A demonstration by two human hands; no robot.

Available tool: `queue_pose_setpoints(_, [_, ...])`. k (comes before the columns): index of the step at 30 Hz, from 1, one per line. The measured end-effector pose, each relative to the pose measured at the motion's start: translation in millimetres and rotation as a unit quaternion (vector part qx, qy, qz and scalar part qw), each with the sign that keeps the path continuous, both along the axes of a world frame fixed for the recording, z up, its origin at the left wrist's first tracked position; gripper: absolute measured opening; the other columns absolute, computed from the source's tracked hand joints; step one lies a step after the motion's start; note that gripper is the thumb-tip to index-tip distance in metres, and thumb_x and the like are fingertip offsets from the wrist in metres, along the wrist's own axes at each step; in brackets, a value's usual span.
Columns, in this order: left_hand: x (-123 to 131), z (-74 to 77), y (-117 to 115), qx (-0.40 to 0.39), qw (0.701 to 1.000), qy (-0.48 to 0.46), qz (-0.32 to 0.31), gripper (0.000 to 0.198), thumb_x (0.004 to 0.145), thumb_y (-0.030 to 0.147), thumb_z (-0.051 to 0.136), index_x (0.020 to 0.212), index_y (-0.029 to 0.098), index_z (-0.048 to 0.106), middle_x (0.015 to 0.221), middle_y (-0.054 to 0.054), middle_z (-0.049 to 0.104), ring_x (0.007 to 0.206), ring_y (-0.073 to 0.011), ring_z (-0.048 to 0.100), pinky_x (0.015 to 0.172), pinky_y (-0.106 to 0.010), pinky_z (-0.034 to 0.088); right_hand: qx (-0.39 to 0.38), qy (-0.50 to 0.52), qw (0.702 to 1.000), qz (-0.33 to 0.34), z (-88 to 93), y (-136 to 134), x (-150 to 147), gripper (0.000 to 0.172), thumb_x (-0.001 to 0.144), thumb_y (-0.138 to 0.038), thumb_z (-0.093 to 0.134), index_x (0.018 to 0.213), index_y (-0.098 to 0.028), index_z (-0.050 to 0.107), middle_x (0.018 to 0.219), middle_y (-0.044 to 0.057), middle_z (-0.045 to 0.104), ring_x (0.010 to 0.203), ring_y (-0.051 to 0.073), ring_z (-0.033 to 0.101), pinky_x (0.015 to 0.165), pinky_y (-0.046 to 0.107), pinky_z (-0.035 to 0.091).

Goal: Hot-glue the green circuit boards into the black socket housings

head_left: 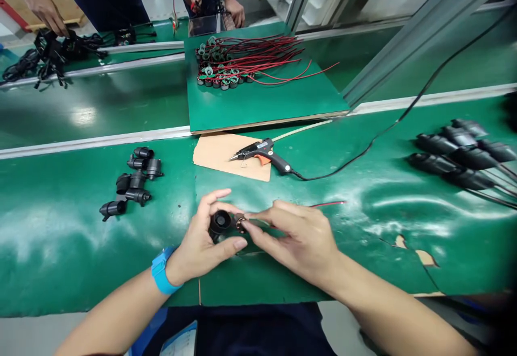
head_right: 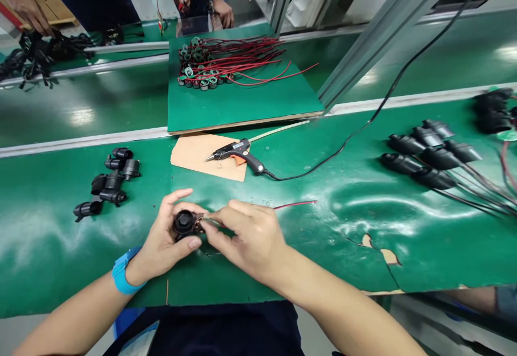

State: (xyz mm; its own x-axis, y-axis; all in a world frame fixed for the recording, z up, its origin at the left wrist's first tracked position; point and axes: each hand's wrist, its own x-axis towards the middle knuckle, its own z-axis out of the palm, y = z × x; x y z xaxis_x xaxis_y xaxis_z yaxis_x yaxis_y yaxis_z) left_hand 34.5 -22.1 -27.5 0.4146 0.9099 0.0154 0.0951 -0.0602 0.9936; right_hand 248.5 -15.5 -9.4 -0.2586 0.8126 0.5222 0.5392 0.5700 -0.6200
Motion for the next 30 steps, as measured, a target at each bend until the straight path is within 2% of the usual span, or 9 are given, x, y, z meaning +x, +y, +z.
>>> queue_pose_setpoints(2, [-5.4, -0.5, 1.8, 0.015, 0.999, 0.031, -0.036, 0.061, 0.098, 0.028, 0.06, 0.15, 0.03, 0.028, 0.124, -0.007, 0.064, 0.112, -0.019, 0.062, 0.101, -0.035, 0.048, -0.044, -0.031, 0.999, 0.004, 10.3, 6.9, 14.1, 0.012, 0.092, -0.023, 0.068, 0.083, -0.018, 0.073, 0.06, -0.002, 0.057, 0.05, 0.008, 0.048, 0.049, 0.023, 0.038])
queue_pose_setpoints(5, [-9.2, -1.8, 4.2, 0.034, 0.994, 0.083, -0.058, 0.055, 0.105, 0.023, 0.044, 0.154, 0.03, 0.022, 0.135, -0.01, 0.059, 0.124, -0.0192, 0.057, 0.109, -0.038, 0.043, -0.1, -0.03, 0.994, -0.009, 21.8, 16.6, 30.8, 0.023, 0.091, -0.029, 0.069, 0.071, -0.019, 0.068, 0.055, -0.004, 0.04, 0.05, 0.009, 0.036, 0.048, 0.027, 0.031])
queue_pose_setpoints(8, [-6.6, -6.5, 6.7, 0.065, 0.992, 0.104, -0.019, 0.069, 0.101, 0.021, 0.056, 0.157, 0.032, 0.017, 0.134, -0.008, 0.064, 0.132, -0.02, 0.056, 0.113, -0.04, 0.042, -0.153, 0.036, 0.987, -0.033, 19.7, 21.1, 33.5, 0.029, 0.089, -0.032, 0.071, 0.064, -0.018, 0.063, 0.056, -0.004, 0.037, 0.05, 0.008, 0.033, 0.049, 0.027, 0.029])
queue_pose_setpoints(11, [-2.5, -13.6, 9.3, 0.09, 0.988, 0.122, 0.035, 0.076, 0.091, 0.022, 0.073, 0.153, 0.032, 0.029, 0.116, -0.003, 0.073, 0.133, -0.0216, 0.058, 0.114, -0.041, 0.044, -0.196, 0.084, 0.976, -0.045, 8.6, 20.7, 25.5, 0.028, 0.088, -0.032, 0.072, 0.065, -0.018, 0.063, 0.058, -0.004, 0.043, 0.051, 0.008, 0.034, 0.049, 0.027, 0.03])
queue_pose_setpoints(14, [0.1, -18.8, 10.8, 0.09, 0.984, 0.147, 0.044, 0.074, 0.084, 0.023, 0.082, 0.145, 0.031, 0.042, 0.109, -0.002, 0.075, 0.13, -0.0227, 0.062, 0.11, -0.041, 0.049, -0.213, 0.089, 0.973, -0.031, -0.8, 18.2, 15.5, 0.026, 0.087, -0.03, 0.072, 0.066, -0.017, 0.064, 0.058, -0.004, 0.044, 0.051, 0.008, 0.036, 0.049, 0.026, 0.03])
queue_pose_setpoints(20, [3.7, -21.3, 11.5, 0.069, 0.986, 0.145, 0.049, 0.066, 0.084, 0.02, 0.08, 0.141, 0.029, 0.048, 0.108, -0.003, 0.077, 0.123, -0.0229, 0.067, 0.106, -0.04, 0.054, -0.189, 0.045, 0.98, 0.046, -15.5, 14.4, 0.2, 0.021, 0.09, -0.028, 0.068, 0.074, -0.017, 0.069, 0.058, -0.005, 0.042, 0.05, 0.007, 0.038, 0.048, 0.023, 0.03])
queue_pose_setpoints(25, [1.0, -20.6, 8.8, 0.03, 0.992, 0.125, 0.008, 0.071, 0.085, 0.014, 0.074, 0.147, 0.03, 0.042, 0.124, -0.006, 0.072, 0.122, -0.0214, 0.067, 0.105, -0.037, 0.055, -0.153, -0.004, 0.988, 0.033, -27.4, 13.5, -7.4, 0.019, 0.091, -0.028, 0.067, 0.077, -0.015, 0.068, 0.061, -0.005, 0.044, 0.051, 0.006, 0.038, 0.049, 0.022, 0.03])
queue_pose_setpoints(27, [-1.9, -19.6, 8.0, 0.02, 0.992, 0.122, -0.009, 0.072, 0.086, 0.014, 0.072, 0.149, 0.03, 0.04, 0.125, -0.006, 0.072, 0.125, -0.0215, 0.065, 0.108, -0.037, 0.053, -0.189, -0.006, 0.981, 0.043, -24.9, 15.3, -5.6, 0.025, 0.092, -0.03, 0.066, 0.072, -0.016, 0.062, 0.061, -0.006, 0.043, 0.051, 0.006, 0.036, 0.051, 0.023, 0.029])
queue_pose_setpoints(30, [-5.8, -17.6, 8.7, 0.038, 0.99, 0.139, 0.0, 0.072, 0.086, 0.021, 0.077, 0.148, 0.03, 0.043, 0.116, -0.004, 0.076, 0.124, -0.0228, 0.066, 0.109, -0.039, 0.052, -0.284, 0.001, 0.955, 0.088, -14.5, 20.6, 5.1, 0.041, 0.096, -0.035, 0.061, 0.062, -0.019, 0.045, 0.058, -0.007, 0.034, 0.052, 0.007, 0.032, 0.051, 0.024, 0.028])
